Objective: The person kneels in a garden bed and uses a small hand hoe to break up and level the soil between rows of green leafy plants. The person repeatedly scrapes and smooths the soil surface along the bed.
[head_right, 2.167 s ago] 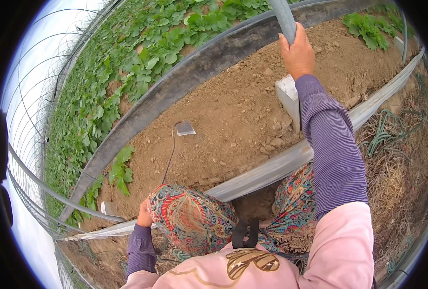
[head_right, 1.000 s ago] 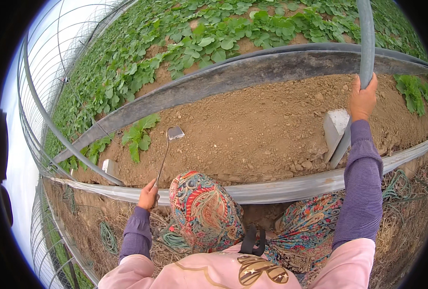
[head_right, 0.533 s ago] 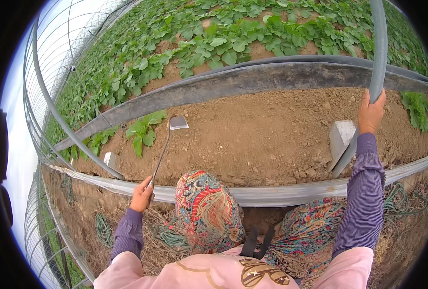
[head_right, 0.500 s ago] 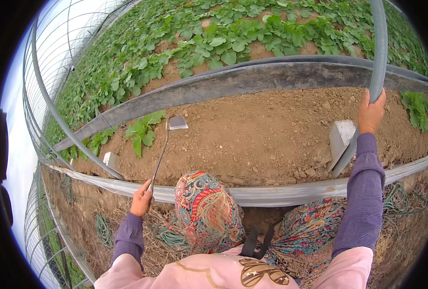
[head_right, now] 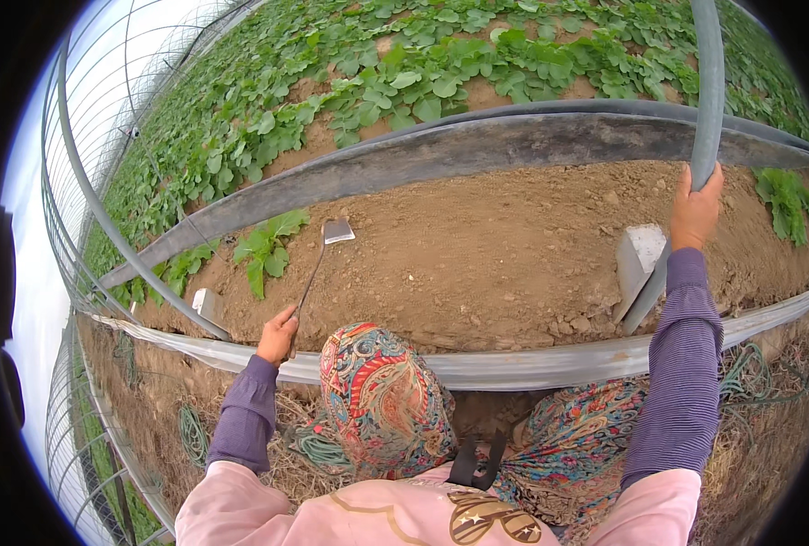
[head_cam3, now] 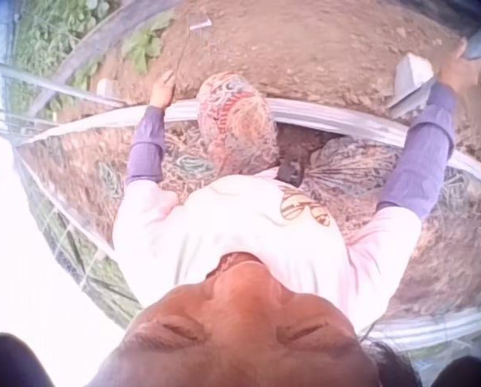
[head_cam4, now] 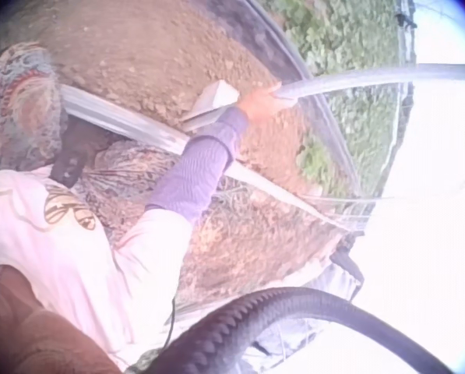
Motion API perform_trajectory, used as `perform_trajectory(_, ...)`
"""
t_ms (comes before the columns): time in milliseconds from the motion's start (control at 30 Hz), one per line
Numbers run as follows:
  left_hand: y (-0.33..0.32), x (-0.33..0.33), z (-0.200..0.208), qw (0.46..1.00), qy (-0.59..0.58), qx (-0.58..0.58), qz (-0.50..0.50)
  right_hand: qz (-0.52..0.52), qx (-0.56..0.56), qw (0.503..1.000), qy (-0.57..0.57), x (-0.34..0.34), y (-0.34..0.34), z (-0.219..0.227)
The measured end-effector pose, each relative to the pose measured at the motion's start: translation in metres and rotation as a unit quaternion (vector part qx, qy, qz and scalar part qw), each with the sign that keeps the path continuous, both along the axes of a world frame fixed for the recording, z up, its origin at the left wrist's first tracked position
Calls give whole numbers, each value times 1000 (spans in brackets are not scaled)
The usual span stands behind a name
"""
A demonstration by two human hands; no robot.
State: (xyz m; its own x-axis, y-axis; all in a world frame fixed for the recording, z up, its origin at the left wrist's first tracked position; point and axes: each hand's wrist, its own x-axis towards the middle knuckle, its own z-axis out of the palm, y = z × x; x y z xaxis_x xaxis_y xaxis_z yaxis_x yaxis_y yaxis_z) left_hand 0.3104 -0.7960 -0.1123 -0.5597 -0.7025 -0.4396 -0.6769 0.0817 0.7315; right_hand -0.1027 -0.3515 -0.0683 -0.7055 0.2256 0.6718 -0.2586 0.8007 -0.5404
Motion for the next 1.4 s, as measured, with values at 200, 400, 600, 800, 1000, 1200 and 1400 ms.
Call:
perform_trajectory(200,-9,-54,-20,998,29,36,34,15,-32,999,-16,7,-7,6)
perform_trajectory(400,27,-60,5,997,26,12,-76,6,-20,1000,-3,7,-3,6)
perform_trajectory(600,14,-56,-12,996,67,-13,-60,-2,-15,1000,13,5,-7,3)
perform_trajectory(800,23,-60,16,996,60,9,-64,-9,-20,1000,-8,7,-7,6)
perform_trajectory(1000,13,-52,4,994,15,14,-107,2,-38,999,-15,8,-7,8)
perform_trajectory(1200,16,-59,-13,994,-6,1,-109,4,-35,999,6,9,-8,8)
perform_trajectory(1400,-12,-118,-17,998,46,48,-15,-1,-24,1000,5,8,-8,6)
